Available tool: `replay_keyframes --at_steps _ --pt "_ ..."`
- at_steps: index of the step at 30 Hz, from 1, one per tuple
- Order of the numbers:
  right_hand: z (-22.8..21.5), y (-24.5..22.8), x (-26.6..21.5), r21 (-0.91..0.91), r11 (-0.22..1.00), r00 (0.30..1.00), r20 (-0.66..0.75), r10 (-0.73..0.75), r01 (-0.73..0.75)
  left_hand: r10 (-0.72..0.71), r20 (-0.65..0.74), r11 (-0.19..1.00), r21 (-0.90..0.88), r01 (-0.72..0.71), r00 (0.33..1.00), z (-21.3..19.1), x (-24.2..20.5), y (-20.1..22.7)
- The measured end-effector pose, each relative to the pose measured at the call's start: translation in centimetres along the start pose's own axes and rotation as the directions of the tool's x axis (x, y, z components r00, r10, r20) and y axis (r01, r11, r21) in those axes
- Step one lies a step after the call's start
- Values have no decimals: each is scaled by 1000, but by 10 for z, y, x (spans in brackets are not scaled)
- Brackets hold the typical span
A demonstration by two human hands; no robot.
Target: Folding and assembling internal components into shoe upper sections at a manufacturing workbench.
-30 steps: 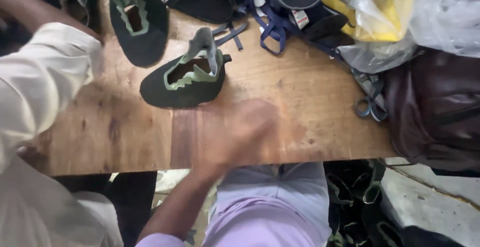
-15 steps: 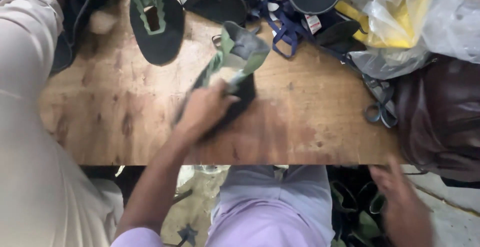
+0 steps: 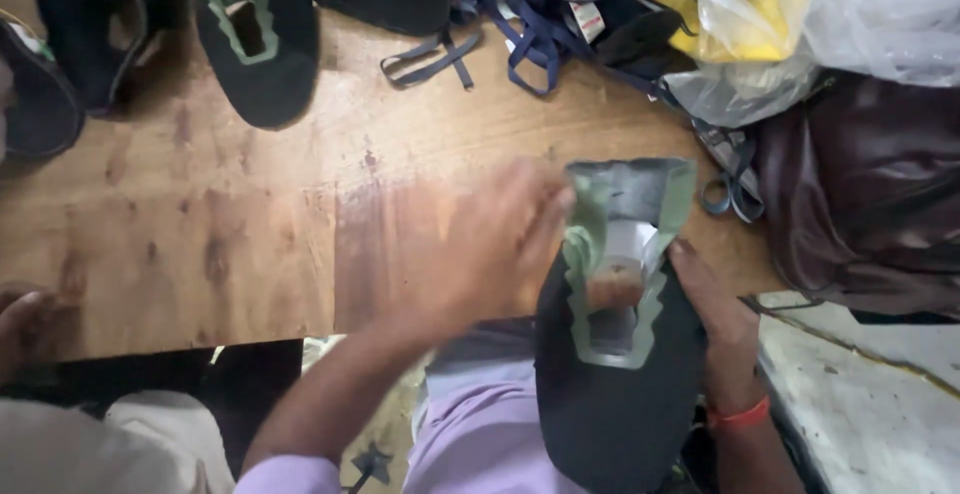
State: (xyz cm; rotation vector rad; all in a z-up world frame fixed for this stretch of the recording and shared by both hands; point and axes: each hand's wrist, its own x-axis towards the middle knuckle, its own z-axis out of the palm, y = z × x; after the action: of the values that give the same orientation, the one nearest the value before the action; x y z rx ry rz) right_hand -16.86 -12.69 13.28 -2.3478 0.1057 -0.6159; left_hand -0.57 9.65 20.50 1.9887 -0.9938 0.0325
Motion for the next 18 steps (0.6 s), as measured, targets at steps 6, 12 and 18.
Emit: replay_keyframes --at_steps 6,12,18 --pt "-13 -15 12 -236 935 964 68 -257 266 -160 34 971 187 151 987 6 36 -7" --pt "-19 0 8 -297 913 960 60 -275 280 -492 340 867 279 413 801 -2 45 -1" --pt "-28 45 -11 -57 997 995 -85 -49 45 -368 306 927 46 372 878 -28 25 -10"
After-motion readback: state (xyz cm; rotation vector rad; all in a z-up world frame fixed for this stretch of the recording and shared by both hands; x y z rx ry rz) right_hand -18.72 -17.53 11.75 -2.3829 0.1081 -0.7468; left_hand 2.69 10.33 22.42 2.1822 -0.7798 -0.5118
